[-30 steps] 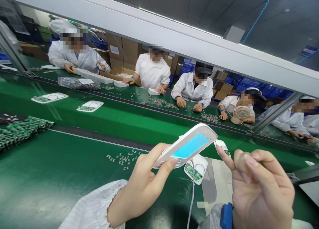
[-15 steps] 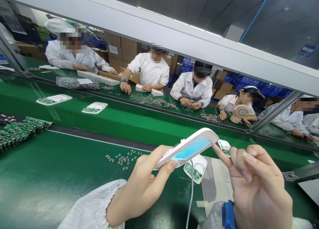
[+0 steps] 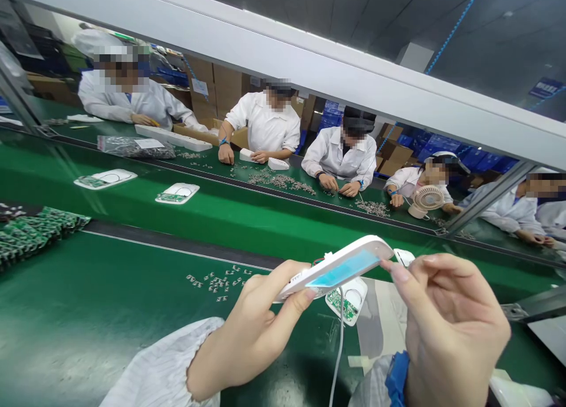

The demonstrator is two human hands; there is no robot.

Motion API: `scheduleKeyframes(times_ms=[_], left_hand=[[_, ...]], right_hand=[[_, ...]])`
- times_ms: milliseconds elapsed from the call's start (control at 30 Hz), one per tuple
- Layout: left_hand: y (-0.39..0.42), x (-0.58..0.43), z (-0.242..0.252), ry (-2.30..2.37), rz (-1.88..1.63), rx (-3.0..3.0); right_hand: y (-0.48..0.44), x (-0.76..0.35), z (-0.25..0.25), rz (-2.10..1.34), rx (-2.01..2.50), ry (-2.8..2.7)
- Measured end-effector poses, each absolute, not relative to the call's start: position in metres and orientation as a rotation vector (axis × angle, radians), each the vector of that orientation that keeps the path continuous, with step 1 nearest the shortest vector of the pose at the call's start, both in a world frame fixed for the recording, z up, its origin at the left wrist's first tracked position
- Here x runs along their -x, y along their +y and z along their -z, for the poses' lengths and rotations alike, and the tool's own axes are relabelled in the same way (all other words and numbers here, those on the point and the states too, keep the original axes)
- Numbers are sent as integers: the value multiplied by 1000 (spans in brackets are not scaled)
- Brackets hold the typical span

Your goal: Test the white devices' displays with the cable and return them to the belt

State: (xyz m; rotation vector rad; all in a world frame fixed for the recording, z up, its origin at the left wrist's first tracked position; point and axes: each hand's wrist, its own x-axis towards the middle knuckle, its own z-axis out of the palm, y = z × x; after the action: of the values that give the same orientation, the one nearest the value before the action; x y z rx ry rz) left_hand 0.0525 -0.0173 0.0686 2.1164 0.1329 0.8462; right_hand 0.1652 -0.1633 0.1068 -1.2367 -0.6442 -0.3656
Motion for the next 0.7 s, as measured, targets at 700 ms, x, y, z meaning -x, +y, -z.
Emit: scheduleKeyframes(times_ms=[700], left_hand=[[-16, -56, -70, 83, -815, -1751]], right_hand=[[-152, -135, -109, 515, 1296, -1094]])
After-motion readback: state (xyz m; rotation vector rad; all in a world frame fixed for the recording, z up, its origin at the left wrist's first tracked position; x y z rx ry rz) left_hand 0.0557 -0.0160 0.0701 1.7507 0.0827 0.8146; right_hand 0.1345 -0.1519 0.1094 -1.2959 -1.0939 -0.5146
